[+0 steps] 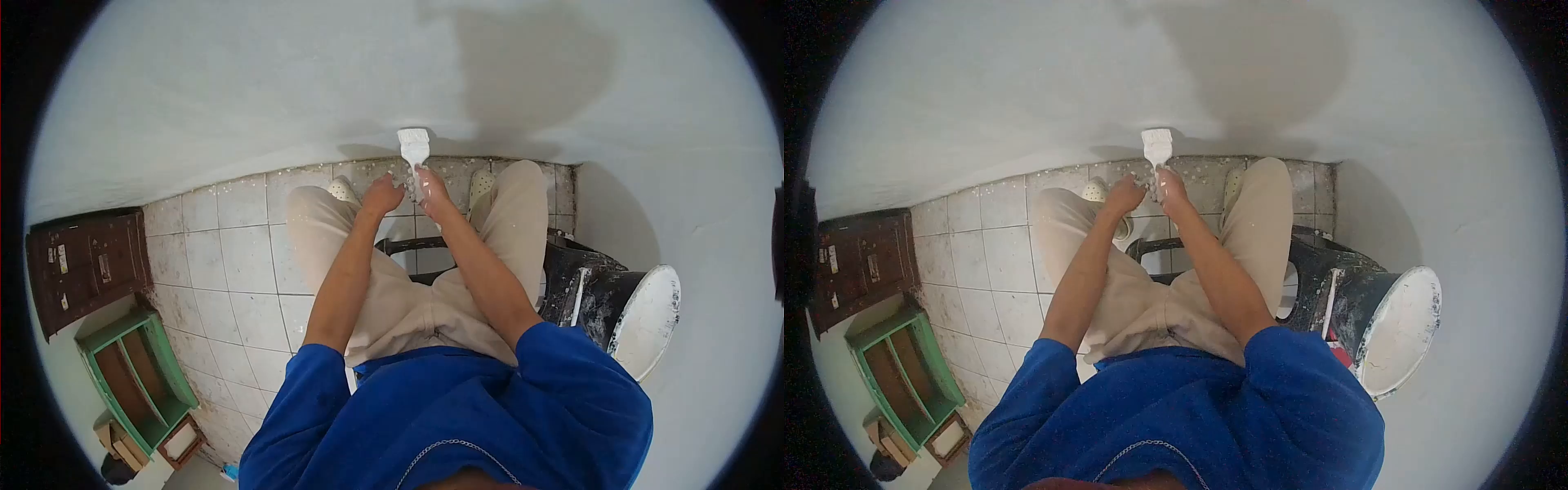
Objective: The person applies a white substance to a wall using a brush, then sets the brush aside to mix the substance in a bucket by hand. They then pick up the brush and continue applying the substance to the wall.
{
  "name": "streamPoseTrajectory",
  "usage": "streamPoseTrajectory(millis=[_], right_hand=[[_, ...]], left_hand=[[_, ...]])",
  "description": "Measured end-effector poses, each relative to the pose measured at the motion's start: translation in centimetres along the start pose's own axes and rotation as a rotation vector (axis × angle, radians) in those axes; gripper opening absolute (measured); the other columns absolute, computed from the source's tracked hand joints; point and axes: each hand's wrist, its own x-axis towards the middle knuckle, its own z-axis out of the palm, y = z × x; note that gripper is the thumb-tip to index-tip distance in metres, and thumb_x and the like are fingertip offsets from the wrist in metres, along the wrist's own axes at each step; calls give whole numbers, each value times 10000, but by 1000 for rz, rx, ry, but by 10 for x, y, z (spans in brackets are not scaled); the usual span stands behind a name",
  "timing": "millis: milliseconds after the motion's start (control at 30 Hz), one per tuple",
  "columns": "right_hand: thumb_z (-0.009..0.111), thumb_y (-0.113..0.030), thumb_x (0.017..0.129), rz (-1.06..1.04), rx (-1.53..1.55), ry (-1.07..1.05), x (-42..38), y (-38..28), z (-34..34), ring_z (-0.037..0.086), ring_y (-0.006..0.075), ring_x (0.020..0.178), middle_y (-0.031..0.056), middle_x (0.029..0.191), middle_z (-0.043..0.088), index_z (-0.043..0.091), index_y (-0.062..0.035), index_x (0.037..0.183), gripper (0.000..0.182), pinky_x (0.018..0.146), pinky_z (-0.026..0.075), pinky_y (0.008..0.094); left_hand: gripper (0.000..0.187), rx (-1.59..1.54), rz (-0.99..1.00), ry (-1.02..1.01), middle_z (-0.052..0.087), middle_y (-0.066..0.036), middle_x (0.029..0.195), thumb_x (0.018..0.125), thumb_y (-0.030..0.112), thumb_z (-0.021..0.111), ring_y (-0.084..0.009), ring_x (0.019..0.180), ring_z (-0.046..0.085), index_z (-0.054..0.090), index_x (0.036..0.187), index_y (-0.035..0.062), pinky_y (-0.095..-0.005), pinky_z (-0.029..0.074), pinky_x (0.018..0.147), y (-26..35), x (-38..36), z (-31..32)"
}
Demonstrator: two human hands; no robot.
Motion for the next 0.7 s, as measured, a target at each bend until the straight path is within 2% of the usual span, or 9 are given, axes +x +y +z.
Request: streamPoseTrajectory(millis=[167,267,367,467,567,700], right_hand=[[558,-290,753,60,-2,118,-3,6,0,522,165,627,12,742,541,531,-111,890,227,534,393,344],[505,-217,766,72,3,160,5,2,4,476,153,525,26,659,477,501,-94,853,151,417,362,300],[504,-207,764,113,-4,148,31,10,-16,482,155,542,22,653,477,504,-104,871,149,417,356,299],[521,-220,756,105,-95,230,58,19,-34,488,152,568,23,682,487,505,-93,898,191,437,360,291],[537,-236,772,8,55,69,33,-1,-18,499,146,618,21,737,500,504,-89,926,215,491,378,272],[577,-264,769,-32,50,47,-14,-32,18,517,135,661,-5,758,526,513,-101,929,237,550,402,274]], left_hand=[[533,16,-5,27,502,-234,1103,753,339,507,-348,1048,471,446,1129,-34,-404,377,882,-5,-10,2],[512,23,-5,40,510,-238,1085,760,339,509,-358,1037,476,461,1101,-40,-410,382,873,-11,-8,1],[509,13,-7,0,513,-250,1072,765,342,511,-367,1026,481,463,1099,-40,-414,386,867,-13,-3,2],[537,-27,-23,-18,517,-267,1050,771,332,513,-389,1006,487,442,1120,-69,-402,389,863,-5,-3,-5],[536,-21,17,-4,523,-270,1036,767,328,519,-387,994,496,441,1121,-67,-407,394,855,-2,-1,-5],[526,-38,19,18,525,-270,1032,763,322,522,-380,991,500,446,1127,-49,-409,396,851,1,-2,-4]])
